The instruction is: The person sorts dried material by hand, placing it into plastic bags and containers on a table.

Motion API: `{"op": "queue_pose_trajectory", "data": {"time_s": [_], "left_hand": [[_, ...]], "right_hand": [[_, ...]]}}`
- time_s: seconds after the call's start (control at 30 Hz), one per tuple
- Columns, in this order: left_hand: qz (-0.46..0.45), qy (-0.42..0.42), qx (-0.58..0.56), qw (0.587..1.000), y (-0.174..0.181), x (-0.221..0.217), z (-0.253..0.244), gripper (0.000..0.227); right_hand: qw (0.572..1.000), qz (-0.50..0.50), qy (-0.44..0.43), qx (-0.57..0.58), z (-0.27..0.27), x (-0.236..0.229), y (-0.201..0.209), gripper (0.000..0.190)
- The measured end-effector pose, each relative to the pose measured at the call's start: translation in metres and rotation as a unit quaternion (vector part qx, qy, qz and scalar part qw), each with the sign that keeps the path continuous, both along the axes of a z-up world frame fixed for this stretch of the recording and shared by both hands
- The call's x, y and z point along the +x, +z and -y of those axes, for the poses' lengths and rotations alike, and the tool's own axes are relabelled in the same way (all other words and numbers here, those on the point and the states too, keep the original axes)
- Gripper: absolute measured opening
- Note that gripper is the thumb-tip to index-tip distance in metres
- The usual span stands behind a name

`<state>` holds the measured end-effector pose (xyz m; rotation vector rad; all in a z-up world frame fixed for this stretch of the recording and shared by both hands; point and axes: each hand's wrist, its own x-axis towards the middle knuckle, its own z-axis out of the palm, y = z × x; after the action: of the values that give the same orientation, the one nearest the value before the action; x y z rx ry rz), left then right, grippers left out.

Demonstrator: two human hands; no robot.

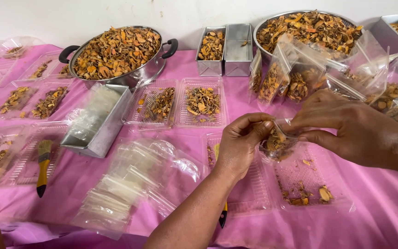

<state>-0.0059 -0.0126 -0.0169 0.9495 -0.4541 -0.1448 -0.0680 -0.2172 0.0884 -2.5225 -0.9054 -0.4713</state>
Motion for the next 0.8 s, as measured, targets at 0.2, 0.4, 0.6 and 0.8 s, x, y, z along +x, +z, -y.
{"op": "queue_pose_trajectory", "data": {"time_s": [0.2,0.4,0.6,0.8], "left_hand": [[-0.020,0.006,0.026,0.999,-0.012,0.003,0.006,0.010],[-0.044,-0.011,0.010,0.999,-0.008,0.002,0.004,0.015],[0.050,0.018,0.035,0.998,0.017,-0.005,-0.014,0.014],[0.010,0.072,0.029,0.997,0.017,0.002,-0.014,0.019]], "right_hand": [[0.981,-0.151,-0.073,-0.094,0.006,0.010,-0.006,0.033],[0.975,-0.177,-0.088,-0.100,0.002,0.004,-0.004,0.036],[0.998,0.055,-0.010,0.019,-0.020,-0.022,0.020,0.025],[0.982,0.023,-0.116,0.149,0.019,-0.025,-0.025,0.008]]}}
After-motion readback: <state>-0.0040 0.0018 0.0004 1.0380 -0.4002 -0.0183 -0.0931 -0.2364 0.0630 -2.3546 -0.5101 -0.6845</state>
